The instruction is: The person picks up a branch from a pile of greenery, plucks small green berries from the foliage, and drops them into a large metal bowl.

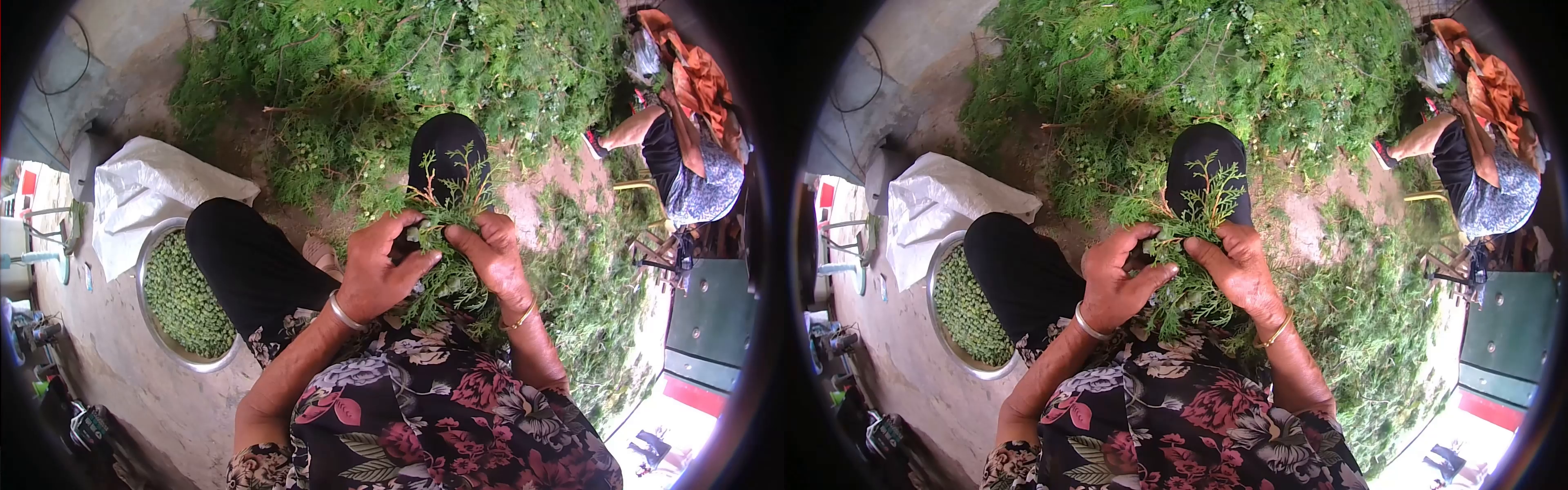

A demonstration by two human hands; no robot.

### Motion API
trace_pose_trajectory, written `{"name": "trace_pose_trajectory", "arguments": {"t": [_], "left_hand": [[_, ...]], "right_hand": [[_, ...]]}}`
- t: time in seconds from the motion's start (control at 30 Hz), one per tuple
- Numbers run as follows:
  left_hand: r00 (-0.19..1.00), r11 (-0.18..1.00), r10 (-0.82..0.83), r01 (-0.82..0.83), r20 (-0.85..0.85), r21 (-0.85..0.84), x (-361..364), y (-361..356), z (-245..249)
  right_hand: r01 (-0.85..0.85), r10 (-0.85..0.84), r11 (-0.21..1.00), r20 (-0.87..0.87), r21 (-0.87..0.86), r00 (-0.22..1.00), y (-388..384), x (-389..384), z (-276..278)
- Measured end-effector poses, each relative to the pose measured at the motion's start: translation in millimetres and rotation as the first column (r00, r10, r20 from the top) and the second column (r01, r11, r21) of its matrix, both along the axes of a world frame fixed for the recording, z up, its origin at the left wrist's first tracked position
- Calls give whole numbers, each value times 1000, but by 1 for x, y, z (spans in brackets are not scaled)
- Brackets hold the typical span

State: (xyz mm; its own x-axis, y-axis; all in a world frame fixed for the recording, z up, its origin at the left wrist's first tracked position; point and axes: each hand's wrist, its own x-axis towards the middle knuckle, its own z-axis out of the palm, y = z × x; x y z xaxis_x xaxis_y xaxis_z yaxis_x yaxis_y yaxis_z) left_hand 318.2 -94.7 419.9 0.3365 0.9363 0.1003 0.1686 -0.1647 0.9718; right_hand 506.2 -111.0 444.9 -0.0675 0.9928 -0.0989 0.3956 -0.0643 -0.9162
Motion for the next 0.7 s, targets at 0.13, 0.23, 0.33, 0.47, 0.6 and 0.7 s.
{"name": "trace_pose_trajectory", "arguments": {"t": [0.13, 0.23, 0.33, 0.47, 0.6, 0.7], "left_hand": [[997, 999, 33, -36, 63, 37, 6, 2, 5], [926, 976, 88, -6, 366, -220, 14, 0, 0], [904, 907, 94, 95, 417, -411, 2, 2, 10], [938, 950, 43, 68, 344, -305, 1, 0, 11], [818, 906, 78, 180, 570, -382, 0, 3, 15], [768, 714, 216, 297, 603, -634, -3, 6, 15]], "right_hand": [[-14, 14, 1000, -29, 23, 999, 0, -3, -1], [-6, 8, 999, -46, 46, 999, -1, -3, -4], [3, -4, 1000, -43, -10, 999, -1, -3, 0], [0, -1, 994, 16, 113, 1000, 1, -6, -5], [11, -13, 998, 32, 65, 999, 0, -4, -5], [-25, 22, 997, 35, 77, 999, -2, -5, -1]]}}
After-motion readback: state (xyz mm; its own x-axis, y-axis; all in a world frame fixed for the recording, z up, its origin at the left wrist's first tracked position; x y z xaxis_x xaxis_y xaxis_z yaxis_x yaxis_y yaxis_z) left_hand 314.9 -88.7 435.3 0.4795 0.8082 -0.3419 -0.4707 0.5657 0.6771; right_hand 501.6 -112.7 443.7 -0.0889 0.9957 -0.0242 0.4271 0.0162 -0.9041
